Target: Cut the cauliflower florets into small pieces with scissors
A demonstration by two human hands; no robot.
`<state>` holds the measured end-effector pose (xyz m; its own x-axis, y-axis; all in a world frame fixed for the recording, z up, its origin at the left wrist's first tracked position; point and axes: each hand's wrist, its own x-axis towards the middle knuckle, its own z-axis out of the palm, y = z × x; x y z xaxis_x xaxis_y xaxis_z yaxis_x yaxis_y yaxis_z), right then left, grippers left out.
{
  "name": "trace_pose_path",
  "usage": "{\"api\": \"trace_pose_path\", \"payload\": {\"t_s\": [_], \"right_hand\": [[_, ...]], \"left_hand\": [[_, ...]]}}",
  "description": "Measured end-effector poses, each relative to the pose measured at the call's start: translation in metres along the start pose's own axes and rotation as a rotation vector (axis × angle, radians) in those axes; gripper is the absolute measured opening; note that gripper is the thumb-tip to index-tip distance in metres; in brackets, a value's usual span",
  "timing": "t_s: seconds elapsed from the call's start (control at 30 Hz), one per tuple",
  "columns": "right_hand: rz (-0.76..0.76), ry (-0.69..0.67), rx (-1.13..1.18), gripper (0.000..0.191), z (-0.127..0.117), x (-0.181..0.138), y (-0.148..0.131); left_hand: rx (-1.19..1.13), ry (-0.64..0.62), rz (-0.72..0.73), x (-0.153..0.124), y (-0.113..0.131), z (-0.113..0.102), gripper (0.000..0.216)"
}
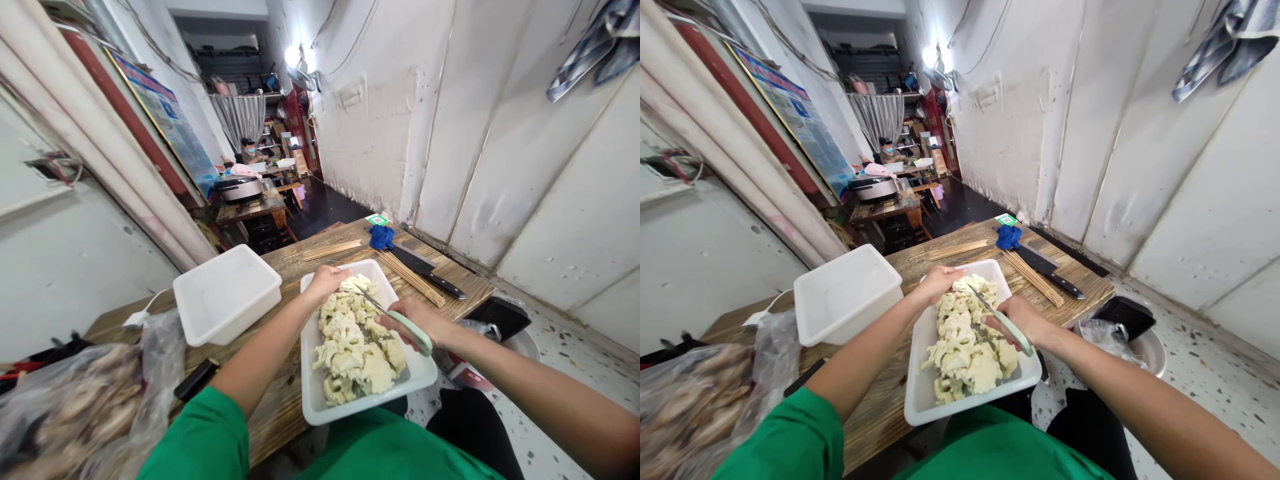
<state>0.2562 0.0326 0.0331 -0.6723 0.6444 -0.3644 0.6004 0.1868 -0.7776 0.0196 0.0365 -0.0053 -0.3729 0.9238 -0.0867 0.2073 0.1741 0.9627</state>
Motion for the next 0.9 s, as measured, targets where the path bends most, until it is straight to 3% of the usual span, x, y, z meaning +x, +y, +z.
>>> {"api": "trace_pose_path", "payload": {"t_s": [0.1,0.23,0.33,0.43,0.5,0.63,0.77,0.9], "right_hand": [[-0.022,-0.061,0.072,0.051,-0.006,0.001,0.007],[-0.022,-0.164,0.457,0.051,-0.015,0.006,0.009],[-0.095,0.000,0.595,0.048,-0.010,0.023,0.002],[-0.100,0.215,0.638,0.047,0.001,0.045,-0.009],[-0.113,0.284,0.686,0.047,0.007,0.056,-0.015],[-0.184,0.340,0.805,0.042,0.011,0.067,-0.023],[-0.143,0.353,0.804,0.036,0.009,0.071,-0.023],[-0.108,0.344,0.712,0.038,-0.003,0.076,-0.015]], "left_hand": [[-0.007,0.012,0.041,0.003,-0.001,-0.012,0.043],[-0.017,0.030,0.113,0.001,-0.004,-0.022,0.042],[-0.024,0.026,0.196,-0.006,-0.004,-0.016,0.039],[-0.031,-0.046,0.257,-0.016,0.000,-0.005,0.035],[-0.052,-0.100,0.275,-0.022,0.004,0.000,0.034],[-0.140,-0.187,0.329,-0.032,0.006,0.006,0.039],[-0.150,-0.166,0.249,-0.035,0.001,0.007,0.040],[0.154,-0.065,0.321,-0.031,-0.001,-0.004,0.025]]}}
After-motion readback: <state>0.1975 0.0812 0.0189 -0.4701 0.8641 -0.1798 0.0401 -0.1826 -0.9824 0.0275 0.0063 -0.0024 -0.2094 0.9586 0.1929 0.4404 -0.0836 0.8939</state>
